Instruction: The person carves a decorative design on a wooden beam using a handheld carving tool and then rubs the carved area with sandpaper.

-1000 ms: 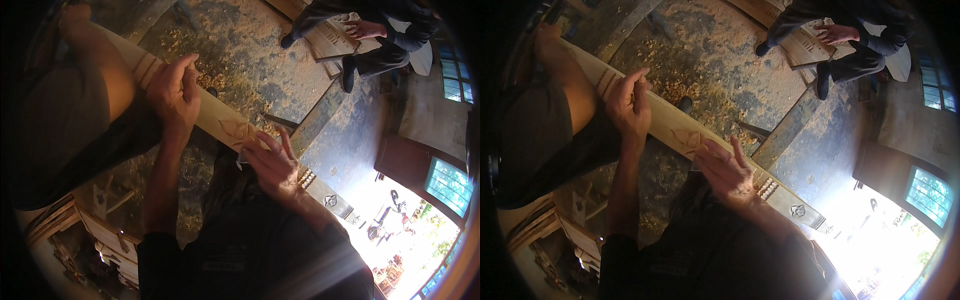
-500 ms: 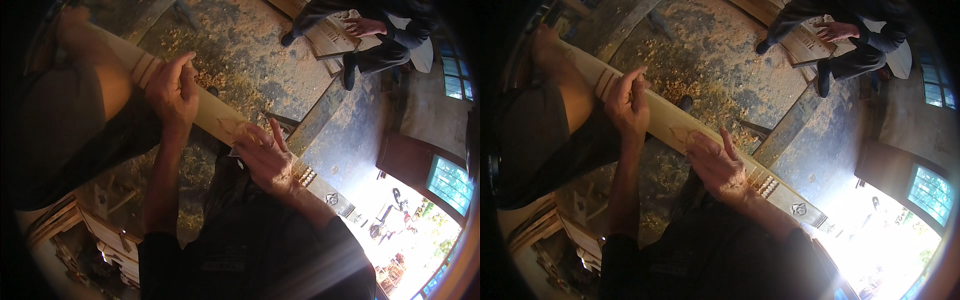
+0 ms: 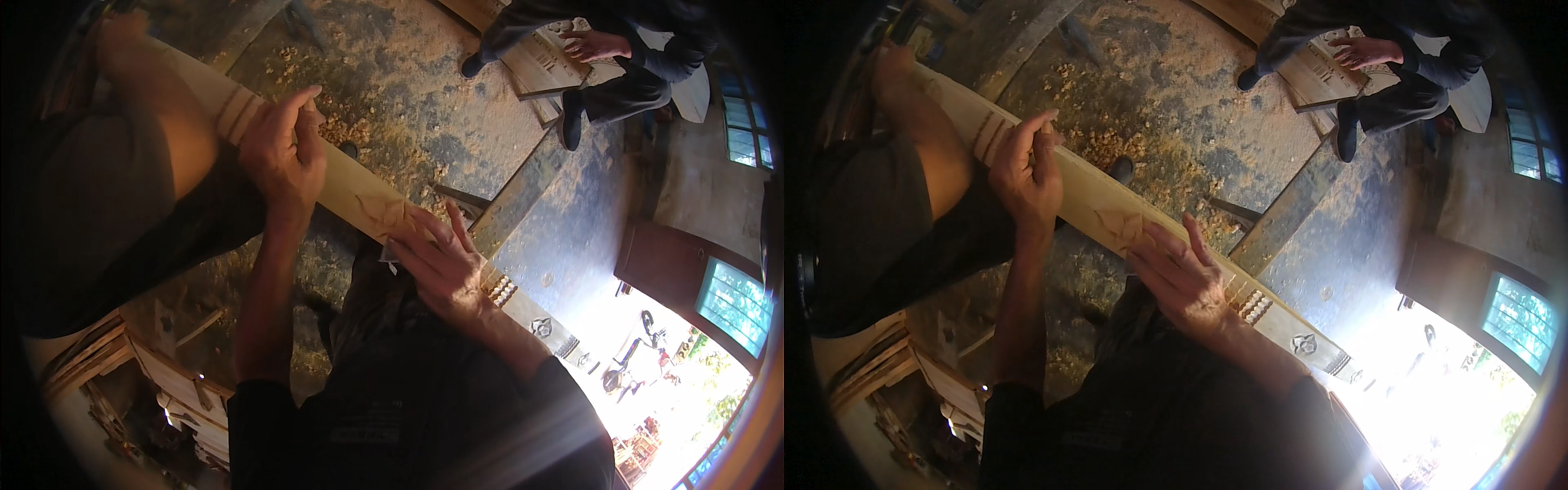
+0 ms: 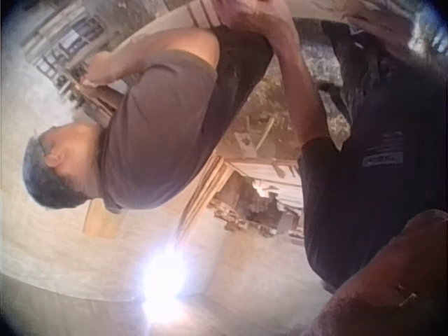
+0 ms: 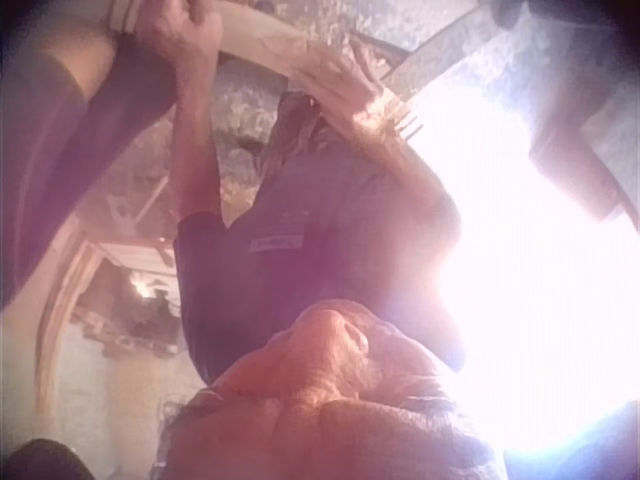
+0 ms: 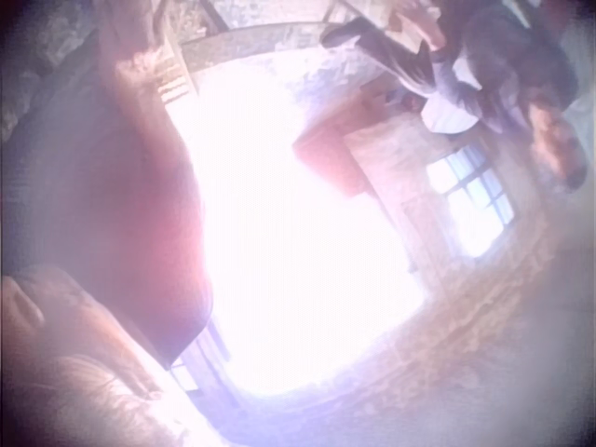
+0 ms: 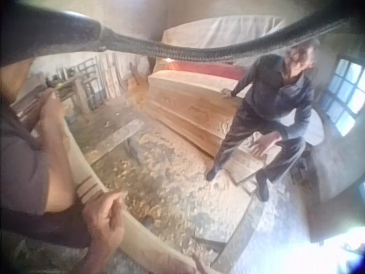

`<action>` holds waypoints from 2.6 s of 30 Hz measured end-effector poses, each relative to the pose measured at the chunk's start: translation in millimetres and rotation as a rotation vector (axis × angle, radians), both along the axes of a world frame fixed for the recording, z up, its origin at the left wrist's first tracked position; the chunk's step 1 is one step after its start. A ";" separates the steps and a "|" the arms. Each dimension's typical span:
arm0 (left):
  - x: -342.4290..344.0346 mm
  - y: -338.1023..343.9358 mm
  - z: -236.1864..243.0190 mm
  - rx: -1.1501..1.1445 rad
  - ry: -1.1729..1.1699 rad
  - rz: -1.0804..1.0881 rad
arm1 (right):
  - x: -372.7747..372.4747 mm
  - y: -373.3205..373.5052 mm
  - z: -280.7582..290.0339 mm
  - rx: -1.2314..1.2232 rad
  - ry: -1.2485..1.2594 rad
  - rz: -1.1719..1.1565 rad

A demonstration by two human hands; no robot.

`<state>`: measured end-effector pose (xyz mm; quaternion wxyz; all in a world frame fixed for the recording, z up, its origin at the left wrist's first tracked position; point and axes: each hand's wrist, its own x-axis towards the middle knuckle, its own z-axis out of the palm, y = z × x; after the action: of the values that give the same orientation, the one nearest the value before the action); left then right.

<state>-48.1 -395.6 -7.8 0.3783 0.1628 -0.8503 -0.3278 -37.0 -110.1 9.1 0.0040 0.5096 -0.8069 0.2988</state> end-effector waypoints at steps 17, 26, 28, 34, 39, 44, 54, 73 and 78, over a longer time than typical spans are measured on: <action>-0.4 0.2 -0.8 -0.029 0.012 -0.015 | -12.6 14.6 -1.2 0.033 -0.010 0.052; 2.6 3.6 5.5 -0.005 -0.021 -0.011 | -10.9 26.4 6.1 0.123 0.020 0.029; 1.5 -3.9 1.4 -0.029 -0.027 -0.007 | -13.1 13.5 5.9 0.131 0.033 0.079; 0.7 0.7 6.6 -0.021 -0.029 -0.009 | -10.6 28.8 -3.2 0.098 0.014 0.019; 2.2 -4.0 -1.4 -0.012 0.020 -0.036 | 6.1 9.8 6.2 0.043 0.095 0.052; 0.6 2.5 -0.3 0.047 0.015 -0.039 | 42.6 51.7 13.6 -0.047 -0.050 0.045; 5.4 -1.8 -1.2 0.007 -0.014 -0.041 | 61.7 57.4 -12.5 -0.044 -0.319 -0.033; 167.6 126.4 0.1 0.540 -0.416 -0.544 | 66.9 56.6 -25.7 -0.105 -0.287 -0.125; 164.4 125.1 -0.7 0.565 -0.419 -0.559 | 64.1 54.6 -16.5 -0.081 -0.345 -0.142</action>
<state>116.3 -270.5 -8.6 0.0355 0.0866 -0.7969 -0.5969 27.1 -55.5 -7.5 -0.0927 0.3919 -0.8169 0.4128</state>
